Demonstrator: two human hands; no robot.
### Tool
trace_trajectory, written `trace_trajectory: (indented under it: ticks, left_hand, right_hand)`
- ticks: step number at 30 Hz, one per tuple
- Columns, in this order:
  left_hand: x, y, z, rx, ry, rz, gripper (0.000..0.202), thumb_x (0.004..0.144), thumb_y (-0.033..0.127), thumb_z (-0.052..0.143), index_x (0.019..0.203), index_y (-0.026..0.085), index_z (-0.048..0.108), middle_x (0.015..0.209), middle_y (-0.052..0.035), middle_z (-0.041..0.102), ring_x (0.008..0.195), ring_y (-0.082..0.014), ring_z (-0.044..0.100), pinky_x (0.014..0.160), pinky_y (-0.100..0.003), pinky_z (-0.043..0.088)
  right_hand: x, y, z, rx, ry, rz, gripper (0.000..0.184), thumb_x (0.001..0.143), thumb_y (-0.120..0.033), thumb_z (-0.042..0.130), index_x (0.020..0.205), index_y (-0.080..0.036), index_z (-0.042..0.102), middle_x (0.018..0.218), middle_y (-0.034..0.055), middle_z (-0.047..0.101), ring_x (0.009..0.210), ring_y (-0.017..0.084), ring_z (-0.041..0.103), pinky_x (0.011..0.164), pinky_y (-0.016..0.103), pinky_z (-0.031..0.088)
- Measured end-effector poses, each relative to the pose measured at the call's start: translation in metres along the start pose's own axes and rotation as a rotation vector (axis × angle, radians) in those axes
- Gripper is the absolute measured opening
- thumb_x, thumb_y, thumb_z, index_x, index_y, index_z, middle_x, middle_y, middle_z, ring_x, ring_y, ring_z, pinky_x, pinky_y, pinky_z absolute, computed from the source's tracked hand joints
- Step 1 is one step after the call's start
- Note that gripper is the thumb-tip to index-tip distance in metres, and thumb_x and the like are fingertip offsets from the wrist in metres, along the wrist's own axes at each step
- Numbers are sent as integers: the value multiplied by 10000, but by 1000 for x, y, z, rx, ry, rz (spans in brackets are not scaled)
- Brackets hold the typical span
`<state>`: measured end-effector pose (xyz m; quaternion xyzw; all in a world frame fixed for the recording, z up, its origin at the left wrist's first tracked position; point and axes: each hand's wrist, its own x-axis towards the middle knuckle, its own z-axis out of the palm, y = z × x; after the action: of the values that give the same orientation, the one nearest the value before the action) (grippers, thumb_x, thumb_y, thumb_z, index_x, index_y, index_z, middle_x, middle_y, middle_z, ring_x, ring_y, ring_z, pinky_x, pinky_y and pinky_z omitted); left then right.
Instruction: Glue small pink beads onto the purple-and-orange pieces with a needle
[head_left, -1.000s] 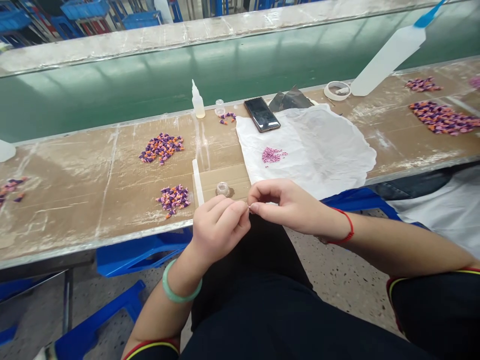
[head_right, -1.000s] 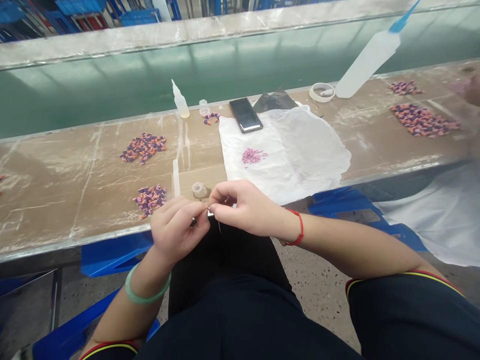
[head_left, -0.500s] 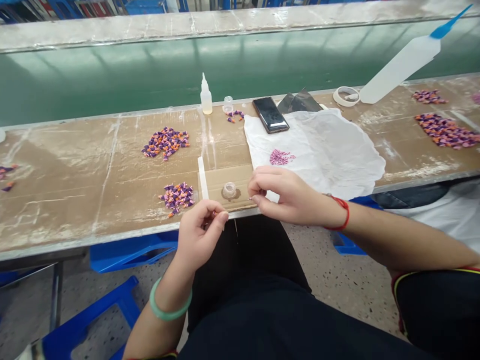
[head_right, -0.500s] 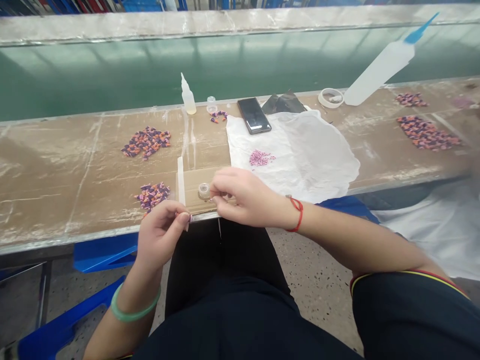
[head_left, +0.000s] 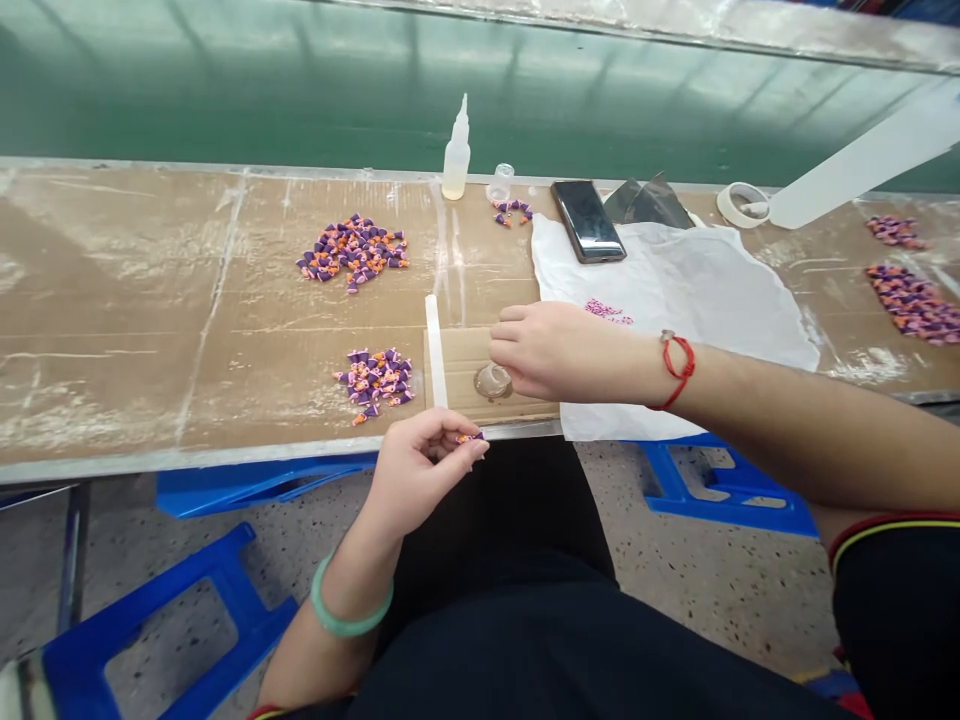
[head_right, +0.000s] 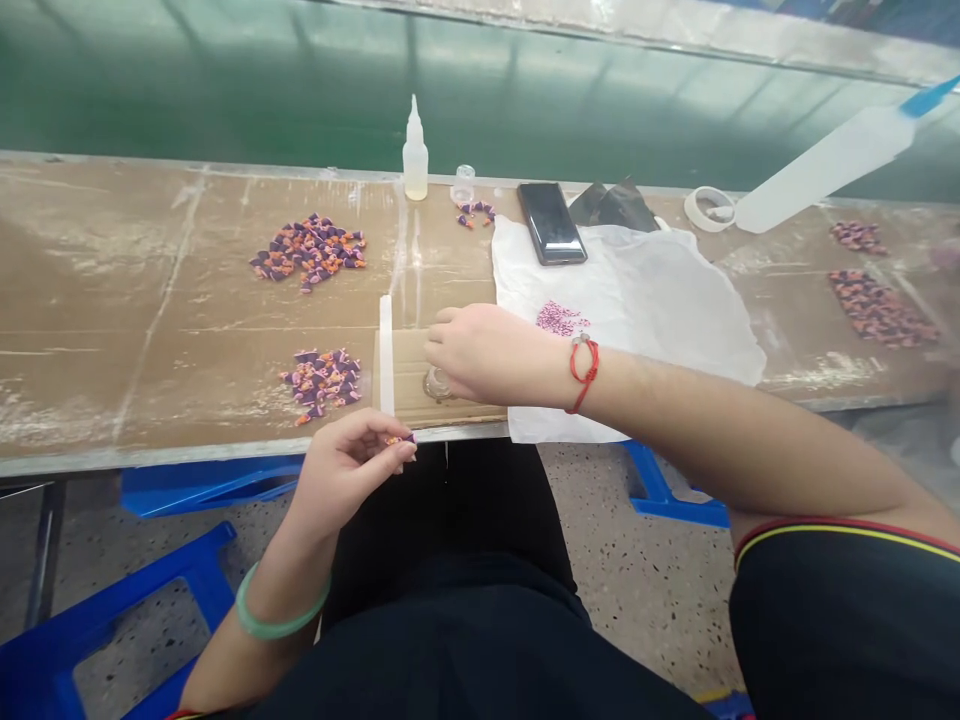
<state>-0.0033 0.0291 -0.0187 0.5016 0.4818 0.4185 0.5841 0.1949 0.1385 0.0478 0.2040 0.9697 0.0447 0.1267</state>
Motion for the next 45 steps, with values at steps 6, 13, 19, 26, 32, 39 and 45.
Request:
trace_trajectory:
  ticks: [6, 13, 19, 26, 32, 39, 45]
  left_hand:
    - [-1, 0, 0, -91, 19, 15, 81, 714, 197, 769, 718, 155, 700, 588, -4, 687, 502, -91, 628, 489, -159, 500]
    - [-5, 11, 4, -410, 115, 70, 140, 711, 181, 845, 756, 165, 713, 666, -3, 764, 541, -109, 715, 461, -124, 540]
    - [-12, 25, 15, -616, 63, 128, 145, 748, 244, 871, 784, 198, 738, 722, 13, 801, 567, -102, 745, 522, -112, 593]
    - [-21, 32, 23, -618, 40, 137, 136, 754, 227, 868, 781, 196, 738, 746, 7, 808, 577, -114, 754, 533, -124, 612]
    - [-24, 35, 27, -576, 40, 167, 150, 754, 237, 869, 781, 198, 727, 752, 12, 808, 588, -121, 759, 538, -132, 618]
    - [-24, 38, 32, -457, 93, 163, 287, 711, 338, 897, 741, 162, 673, 711, -22, 794, 531, -143, 736, 481, -162, 602]
    - [-25, 41, 35, -433, 122, 139, 278, 683, 341, 913, 711, 173, 692, 668, -10, 779, 511, -141, 723, 473, -175, 602]
  right_hand:
    - [5, -1, -6, -18, -31, -13, 94, 896, -160, 609, 805, -139, 615, 801, 81, 628, 792, 225, 527, 659, 322, 356]
    - [-10, -15, -19, 709, 267, 142, 143, 869, -152, 522, 732, -174, 556, 676, 8, 609, 624, 138, 540, 590, 256, 396]
    - [-23, -44, -29, 1379, 245, 244, 108, 888, -229, 566, 803, -165, 583, 766, 17, 697, 694, 128, 646, 619, 219, 509]
    - [-34, -55, -34, 1268, 347, 225, 106, 856, -176, 549, 780, -153, 620, 674, -5, 647, 592, 94, 555, 532, 184, 433]
    - [-40, -59, -36, 1242, 432, 188, 108, 828, -143, 535, 750, -149, 608, 646, -21, 626, 566, 74, 524, 512, 164, 393]
    - [-46, -60, -36, 1212, 465, 162, 106, 801, -108, 523, 743, -152, 600, 643, -29, 625, 555, 69, 506, 514, 161, 384]
    - [-49, -62, -37, 1111, 530, 132, 109, 798, -103, 544, 733, -156, 613, 636, -34, 640, 535, 65, 518, 506, 152, 395]
